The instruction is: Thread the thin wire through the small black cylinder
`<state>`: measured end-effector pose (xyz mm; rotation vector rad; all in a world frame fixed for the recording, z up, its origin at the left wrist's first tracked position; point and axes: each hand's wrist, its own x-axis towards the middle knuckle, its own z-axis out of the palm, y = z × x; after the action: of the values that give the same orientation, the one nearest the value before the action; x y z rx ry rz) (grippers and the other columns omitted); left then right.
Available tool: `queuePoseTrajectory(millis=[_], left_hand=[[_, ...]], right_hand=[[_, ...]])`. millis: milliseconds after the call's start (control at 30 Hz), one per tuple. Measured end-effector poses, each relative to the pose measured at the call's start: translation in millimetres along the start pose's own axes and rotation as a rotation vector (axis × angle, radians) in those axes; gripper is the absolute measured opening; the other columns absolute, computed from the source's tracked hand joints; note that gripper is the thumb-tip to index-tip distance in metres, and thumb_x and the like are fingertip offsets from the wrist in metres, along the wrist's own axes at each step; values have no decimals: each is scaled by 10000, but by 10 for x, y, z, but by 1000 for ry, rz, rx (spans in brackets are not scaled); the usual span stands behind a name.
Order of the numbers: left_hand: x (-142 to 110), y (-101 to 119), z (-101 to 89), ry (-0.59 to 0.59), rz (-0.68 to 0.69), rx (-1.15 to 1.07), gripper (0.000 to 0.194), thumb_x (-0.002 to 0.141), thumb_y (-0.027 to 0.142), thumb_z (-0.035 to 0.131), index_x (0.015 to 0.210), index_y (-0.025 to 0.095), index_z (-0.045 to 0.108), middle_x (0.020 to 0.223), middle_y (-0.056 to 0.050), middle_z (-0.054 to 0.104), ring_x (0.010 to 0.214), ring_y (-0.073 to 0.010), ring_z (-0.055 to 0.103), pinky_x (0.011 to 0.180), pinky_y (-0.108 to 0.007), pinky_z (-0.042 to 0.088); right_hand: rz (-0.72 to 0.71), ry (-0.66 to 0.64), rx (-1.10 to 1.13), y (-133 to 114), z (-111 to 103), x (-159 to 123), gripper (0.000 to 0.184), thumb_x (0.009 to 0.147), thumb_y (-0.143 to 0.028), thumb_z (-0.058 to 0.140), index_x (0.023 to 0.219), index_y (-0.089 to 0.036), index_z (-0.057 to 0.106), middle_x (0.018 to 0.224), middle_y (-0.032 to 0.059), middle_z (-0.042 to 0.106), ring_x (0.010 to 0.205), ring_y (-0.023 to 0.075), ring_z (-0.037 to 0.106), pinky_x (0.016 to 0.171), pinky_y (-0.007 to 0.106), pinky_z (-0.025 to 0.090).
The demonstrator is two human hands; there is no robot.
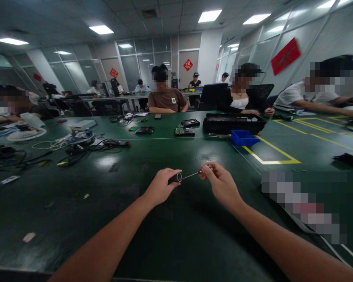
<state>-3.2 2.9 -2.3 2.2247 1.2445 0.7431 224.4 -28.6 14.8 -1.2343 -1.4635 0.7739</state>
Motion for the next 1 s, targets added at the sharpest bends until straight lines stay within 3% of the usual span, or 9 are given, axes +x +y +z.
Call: queuePoseTrajectory(millis=[167, 433, 767, 1000], left_hand=[[-4, -30, 12, -12, -7, -4, 444, 877, 202, 691, 1307, 288, 616, 1217, -49, 634, 1144, -238, 555, 1018, -402, 417], [-12, -36, 34, -23, -3, 7, 441, 881, 219, 694, 1305, 314, 617, 1211, -30, 633, 1129, -226, 549, 996, -390, 414], [-12, -4, 6, -19, -47, 0, 395, 870, 221, 693, 1256, 287, 647, 1197, -47, 638, 1137, -247, 566, 995, -408, 435], [18, -13, 7, 193, -129, -172, 363, 864, 207, 674, 1221, 243, 617, 1187, -51, 654, 1106, -230, 603, 996, -374, 459]], right_hand=[[-65, 71, -35, -9, -14, -27, 265, 979, -461, 501, 965, -218, 607, 840, 43, 678, 799, 209, 651, 761, 369, 511], [-76, -65, -22, 5, 16, -56, 234, 983, -446, 504, 1027, -238, 601, 938, 45, 690, 893, 220, 682, 815, 385, 528], [-70, -43, -185, 6, -6, -40, 230, 994, -423, 471, 972, -235, 600, 869, 27, 685, 832, 214, 666, 756, 362, 501], [-61, 16, -196, -12, -31, -14, 242, 991, -430, 467, 967, -227, 598, 872, 41, 690, 834, 218, 665, 758, 365, 495]])
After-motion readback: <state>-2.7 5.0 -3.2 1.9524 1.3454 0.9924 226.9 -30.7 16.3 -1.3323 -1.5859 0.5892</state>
